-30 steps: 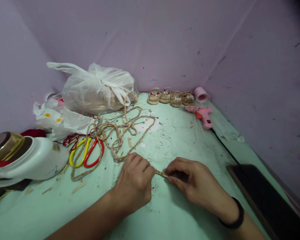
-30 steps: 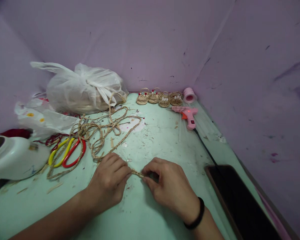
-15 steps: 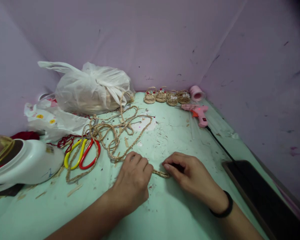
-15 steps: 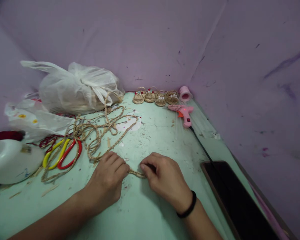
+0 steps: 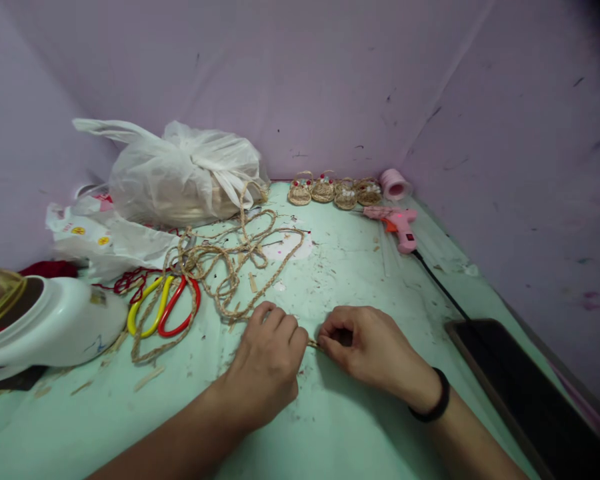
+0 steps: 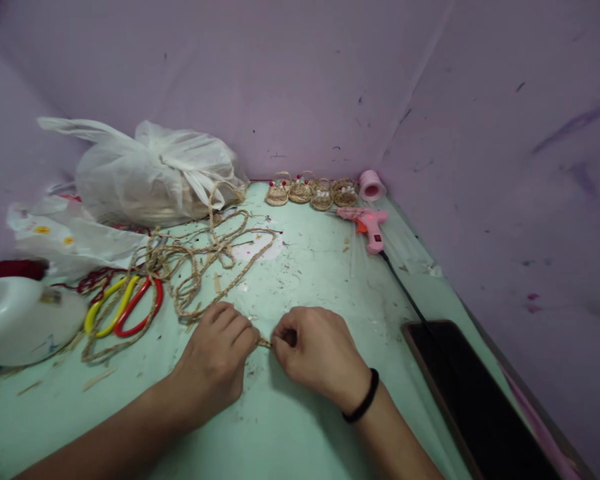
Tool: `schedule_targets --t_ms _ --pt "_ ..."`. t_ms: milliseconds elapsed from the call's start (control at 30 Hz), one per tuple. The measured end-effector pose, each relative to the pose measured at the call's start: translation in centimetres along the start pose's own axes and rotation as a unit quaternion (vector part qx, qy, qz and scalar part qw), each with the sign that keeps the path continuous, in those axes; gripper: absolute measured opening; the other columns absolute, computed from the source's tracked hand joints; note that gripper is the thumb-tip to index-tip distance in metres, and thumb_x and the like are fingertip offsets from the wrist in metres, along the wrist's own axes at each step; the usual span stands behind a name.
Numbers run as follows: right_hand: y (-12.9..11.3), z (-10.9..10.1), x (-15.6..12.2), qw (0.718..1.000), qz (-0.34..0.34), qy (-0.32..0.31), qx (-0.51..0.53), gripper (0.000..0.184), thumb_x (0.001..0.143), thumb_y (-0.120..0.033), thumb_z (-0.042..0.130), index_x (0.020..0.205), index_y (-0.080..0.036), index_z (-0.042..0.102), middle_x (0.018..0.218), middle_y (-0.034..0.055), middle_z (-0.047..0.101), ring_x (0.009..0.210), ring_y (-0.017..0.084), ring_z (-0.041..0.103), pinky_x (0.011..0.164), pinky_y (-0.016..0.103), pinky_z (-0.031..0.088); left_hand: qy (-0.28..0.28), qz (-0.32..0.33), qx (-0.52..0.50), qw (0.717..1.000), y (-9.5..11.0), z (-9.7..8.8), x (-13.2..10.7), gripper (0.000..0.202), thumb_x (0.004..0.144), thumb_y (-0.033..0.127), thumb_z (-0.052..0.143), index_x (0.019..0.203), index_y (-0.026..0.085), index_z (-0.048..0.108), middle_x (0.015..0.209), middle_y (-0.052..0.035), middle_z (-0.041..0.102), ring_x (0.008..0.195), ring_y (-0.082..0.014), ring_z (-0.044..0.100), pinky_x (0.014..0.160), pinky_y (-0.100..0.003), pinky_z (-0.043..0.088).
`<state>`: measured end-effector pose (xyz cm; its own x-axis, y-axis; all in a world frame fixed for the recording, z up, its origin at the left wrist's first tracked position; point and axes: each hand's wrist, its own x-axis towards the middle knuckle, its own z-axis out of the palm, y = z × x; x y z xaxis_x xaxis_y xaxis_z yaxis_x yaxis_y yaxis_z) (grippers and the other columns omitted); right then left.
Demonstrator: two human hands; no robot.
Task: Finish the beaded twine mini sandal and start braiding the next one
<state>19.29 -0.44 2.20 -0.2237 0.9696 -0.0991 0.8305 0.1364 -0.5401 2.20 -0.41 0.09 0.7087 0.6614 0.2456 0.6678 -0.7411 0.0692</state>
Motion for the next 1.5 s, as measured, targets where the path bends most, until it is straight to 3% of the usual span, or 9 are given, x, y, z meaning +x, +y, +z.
schedule_targets --t_ms 233,800,933,1033,1100,1267,1500 --pt "0.1 0.0 0.1 1.000 0.011 -0.015 0.012 0.012 0.067 -0.018 0.055 0.061 -0.021 0.065 0.058 -0.0021 0.065 0.052 0.012 0.055 0.048 0.022 0.035 -0.019 -0.002 0.012 1.000 0.1 0.0 0.0 0.020 0.058 0.002 0.046 0.071 0.016 0.053 0.070 -0.0060 0.050 0.072 -0.0220 0.044 0.081 -0.045 0.038" --pt "0.6 -0.3 -0.2 0.999 -0.023 -0.043 0.024 0.014 0.071 -0.014 0.054 0.064 -0.020 0.064 0.065 -0.0013 0.065 0.059 0.013 0.054 0.054 0.023 0.036 -0.013 -0.039 -0.049 0.998 0.2 0.3 -0.6 0.028 0.056 -0.004 0.042 0.072 0.015 0.052 0.077 -0.0080 0.050 0.075 -0.0223 0.043 0.067 -0.037 0.044" --pt "1.2 -0.7 -0.8 0.993 -0.045 -0.066 0.085 0.015 0.076 -0.014 0.054 0.076 -0.020 0.068 0.077 0.0012 0.067 0.071 0.015 0.057 0.063 0.025 0.040 0.001 -0.040 -0.055 0.998 0.2 0.4 -0.5 0.028 0.056 -0.005 0.041 0.072 0.014 0.053 0.076 -0.0084 0.050 0.075 -0.0223 0.044 0.066 -0.037 0.044" --pt "1.4 -1.0 -1.5 0.992 -0.027 -0.082 0.097 0.019 0.068 -0.026 0.068 0.086 -0.020 0.067 0.082 0.0022 0.066 0.075 0.018 0.057 0.066 0.027 0.041 0.021 -0.038 -0.061 0.997 0.2 0.5 -0.6 0.026 0.056 -0.004 0.042 0.072 0.014 0.054 0.073 -0.0089 0.051 0.073 -0.0223 0.044 0.064 -0.037 0.045" --pt "1.3 -1.0 -1.8 0.994 -0.011 -0.079 0.073 0.026 0.063 -0.029 0.074 0.086 -0.021 0.066 0.081 0.0017 0.064 0.075 0.018 0.056 0.066 0.028 0.040 0.035 -0.035 -0.064 0.997 0.2 0.6 -0.6 0.026 0.057 -0.004 0.042 0.072 0.013 0.054 0.072 -0.0091 0.051 0.072 -0.0224 0.044 0.065 -0.039 0.045" --pt "0.7 -0.7 -1.7 0.997 -0.005 -0.064 0.036 0.013 0.067 -0.021 0.071 0.078 -0.022 0.064 0.075 -0.0018 0.063 0.073 0.016 0.055 0.064 0.026 0.037 0.049 -0.035 -0.085 0.995 0.1 0.6 -0.9 0.025 0.059 -0.004 0.041 0.072 0.012 0.054 0.072 -0.0102 0.052 0.073 -0.0229 0.045 0.065 -0.040 0.045" --pt "0.6 -0.1 -1.6 0.999 0.016 -0.038 0.032 0.013 0.066 -0.015 0.069 0.073 -0.024 0.063 0.072 -0.0050 0.063 0.070 0.014 0.055 0.062 0.025 0.034 0.050 -0.035 -0.116 0.991 -0.1 0.6 -0.8 0.025 0.058 -0.005 0.040 0.072 0.012 0.053 0.072 -0.0105 0.052 0.071 -0.0223 0.045 0.063 -0.039 0.045"
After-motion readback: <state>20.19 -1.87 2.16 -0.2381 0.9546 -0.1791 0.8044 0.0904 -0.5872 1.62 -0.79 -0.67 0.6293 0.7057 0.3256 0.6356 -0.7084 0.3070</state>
